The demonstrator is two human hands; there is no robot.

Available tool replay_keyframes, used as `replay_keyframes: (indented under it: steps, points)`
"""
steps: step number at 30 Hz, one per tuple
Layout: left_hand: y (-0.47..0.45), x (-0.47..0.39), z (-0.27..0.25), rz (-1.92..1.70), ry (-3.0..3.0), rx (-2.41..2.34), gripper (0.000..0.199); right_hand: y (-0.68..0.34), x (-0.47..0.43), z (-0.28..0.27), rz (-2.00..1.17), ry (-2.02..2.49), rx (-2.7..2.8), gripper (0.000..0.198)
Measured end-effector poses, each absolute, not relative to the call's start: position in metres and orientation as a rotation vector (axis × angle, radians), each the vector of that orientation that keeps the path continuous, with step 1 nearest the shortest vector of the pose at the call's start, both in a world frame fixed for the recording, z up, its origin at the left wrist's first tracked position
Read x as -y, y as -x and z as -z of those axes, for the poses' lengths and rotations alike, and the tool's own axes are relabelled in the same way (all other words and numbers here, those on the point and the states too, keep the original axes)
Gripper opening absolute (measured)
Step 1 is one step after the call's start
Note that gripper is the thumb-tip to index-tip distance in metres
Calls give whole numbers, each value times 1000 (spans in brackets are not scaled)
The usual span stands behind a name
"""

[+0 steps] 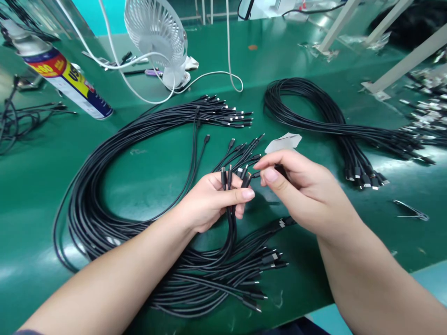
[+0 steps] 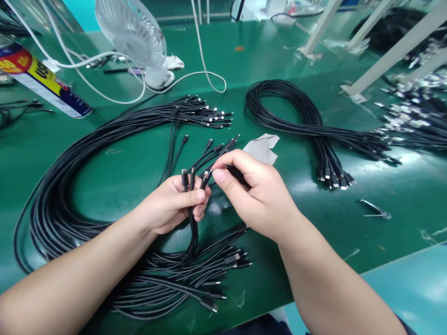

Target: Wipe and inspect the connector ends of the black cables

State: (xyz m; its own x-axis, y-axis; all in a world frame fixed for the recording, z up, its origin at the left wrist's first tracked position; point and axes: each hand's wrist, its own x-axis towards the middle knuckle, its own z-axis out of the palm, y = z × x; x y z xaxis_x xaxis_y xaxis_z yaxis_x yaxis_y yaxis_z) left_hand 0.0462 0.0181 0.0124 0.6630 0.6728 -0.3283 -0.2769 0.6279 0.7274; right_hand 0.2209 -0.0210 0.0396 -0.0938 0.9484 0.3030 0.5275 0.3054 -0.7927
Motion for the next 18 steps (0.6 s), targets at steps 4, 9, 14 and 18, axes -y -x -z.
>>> replay_keyframes:
  steps: [4, 9, 14, 18]
  points:
    - [-48, -18, -13, -695, -701, -675, 36, -218, 19, -34, -587, 1318, 1791, 16]
    - [-49, -16, -12, -748, -706, -720, 35, -213, 24, -32, -134, 1404, 1992, 17]
    - [-50, -15, -11, -779, -724, -773, 34, -207, 33, -36, 277, 1364, 2101, 17]
    - [-53, -13, -10, -814, -729, -807, 34, -203, 33, -35, 396, 1359, 2116, 19]
